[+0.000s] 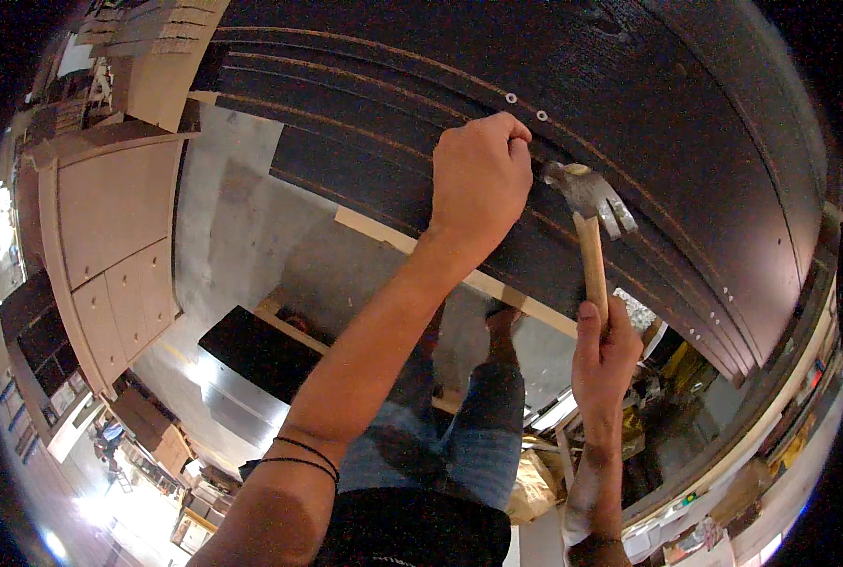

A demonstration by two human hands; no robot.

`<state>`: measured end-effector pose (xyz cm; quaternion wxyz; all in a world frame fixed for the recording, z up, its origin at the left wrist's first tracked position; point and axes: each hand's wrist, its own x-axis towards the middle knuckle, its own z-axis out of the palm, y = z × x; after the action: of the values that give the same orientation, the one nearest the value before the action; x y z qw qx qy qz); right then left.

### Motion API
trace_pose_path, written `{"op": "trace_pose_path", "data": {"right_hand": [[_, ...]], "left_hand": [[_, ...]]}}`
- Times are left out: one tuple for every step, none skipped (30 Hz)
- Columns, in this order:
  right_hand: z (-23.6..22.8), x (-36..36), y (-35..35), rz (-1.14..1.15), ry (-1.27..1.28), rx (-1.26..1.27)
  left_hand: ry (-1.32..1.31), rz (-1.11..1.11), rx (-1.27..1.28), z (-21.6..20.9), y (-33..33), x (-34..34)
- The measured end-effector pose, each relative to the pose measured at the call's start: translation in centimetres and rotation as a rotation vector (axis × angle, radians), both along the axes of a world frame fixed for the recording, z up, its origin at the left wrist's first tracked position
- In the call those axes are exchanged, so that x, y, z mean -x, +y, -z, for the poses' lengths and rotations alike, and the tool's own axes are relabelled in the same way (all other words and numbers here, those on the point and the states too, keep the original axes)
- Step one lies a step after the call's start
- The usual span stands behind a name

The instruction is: The person hammers nails into the edge of a large black wooden panel, then lifts the panel and carries it to another stack.

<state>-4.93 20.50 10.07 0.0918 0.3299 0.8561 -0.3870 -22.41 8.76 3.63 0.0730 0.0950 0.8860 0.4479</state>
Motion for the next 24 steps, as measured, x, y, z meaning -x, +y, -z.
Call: {"op": "trace_pose_path", "data": {"right_hand": [[0.1,0.0,0.0,-0.019,-0.001,-0.017],[0.0,0.0,0.0,-0.030,0.009,-0.020],[0.0,0.1,0.0,-0.040,0.018,-0.024],[0.0,0.2,0.0,-0.051,0.028,-0.026],[0.0,0.3,-0.1,-0.039,0.034,-0.028],[0.0,0.4,-0.1,-0.025,0.041,-0.031],[0.0,0.6,-0.1,-0.012,0.047,-0.033],[-0.2,0.9,0.0,-0.024,0.106,-0.039],[-0.5,1.3,0.1,-0.035,0.166,-0.045],[-0.9,1.5,0.2,-0.047,0.216,-0.051],[-1.4,1.5,0.5,-0.040,0.227,-0.005],[-1.5,1.5,0.4,-0.050,0.321,-0.026],[-1.6,1.5,0.2,-0.060,0.415,-0.048],[-1.7,1.6,0.1,-0.072,0.510,-0.070],[-1.4,1.8,0.0,-0.122,0.383,-0.108],[-0.6,2.1,0.0,-0.171,0.256,-0.147],[0.3,2.4,0.0,-0.219,0.129,-0.186],[1.0,2.8,0.1,-0.267,0.007,-0.223],[1.3,3.1,0.4,-0.279,-0.038,-0.251],[0.6,3.3,0.5,-0.255,0.009,-0.238],[-0.1,3.0,0.5,-0.236,0.043,-0.214],[-0.4,2.8,0.3,-0.214,0.076,-0.191],[-0.1,2.7,-0.1,-0.116,0.226,-0.074],[-0.1,2.6,-0.3,-0.128,0.266,-0.121]], "left_hand": [[0.024,0.004,0.008,0.0,0.0,0.0],[0.046,0.007,0.017,0.0,-0.1,-0.1],[0.025,0.009,-0.029,0.1,-0.2,-0.1],[0.004,0.010,-0.075,0.4,-0.4,0.0],[-0.017,0.011,-0.121,0.6,-0.6,0.0],[-0.080,-0.009,-0.173,0.3,-0.7,0.0],[-0.144,-0.029,-0.224,-0.1,-0.9,-0.3],[-0.207,-0.050,-0.276,-0.4,-1.1,-0.5],[-0.201,-0.084,-0.291,-0.9,-1.5,-0.6],[-0.203,-0.118,-0.305,-1.4,-2.0,-0.8],[-0.205,-0.153,-0.320,-1.6,-2.5,-1.1],[-0.267,-0.195,-0.372,-1.8,-3.2,-1.2],[-0.329,-0.237,-0.424,-2.0,-3.8,-1.3],[-0.390,-0.280,-0.477,-2.1,-4.5,-1.5],[-0.473,-0.309,-0.514,-2.0,-5.0,-1.7],[-0.528,-0.319,-0.529,-2.1,-5.4,-2.0],[-0.583,-0.329,-0.545,-2.1,-5.8,-2.4],[-0.631,-0.340,-0.558,-2.3,-6.2,-2.6],[-0.658,-0.321,-0.589,-2.3,-6.6,-2.9],[-0.686,-0.301,-0.619,-2.4,-6.8,-3.3],[-0.726,-0.291,-0.641,-2.2,-7.3,-3.8],[-0.726,-0.309,-0.657,-1.9,-7.7,-3.9],[-0.726,-0.326,-0.673,-1.7,-8.0,-3.9],[-0.728,-0.333,-0.698,-1.7,-8.0,-3.8]]}}
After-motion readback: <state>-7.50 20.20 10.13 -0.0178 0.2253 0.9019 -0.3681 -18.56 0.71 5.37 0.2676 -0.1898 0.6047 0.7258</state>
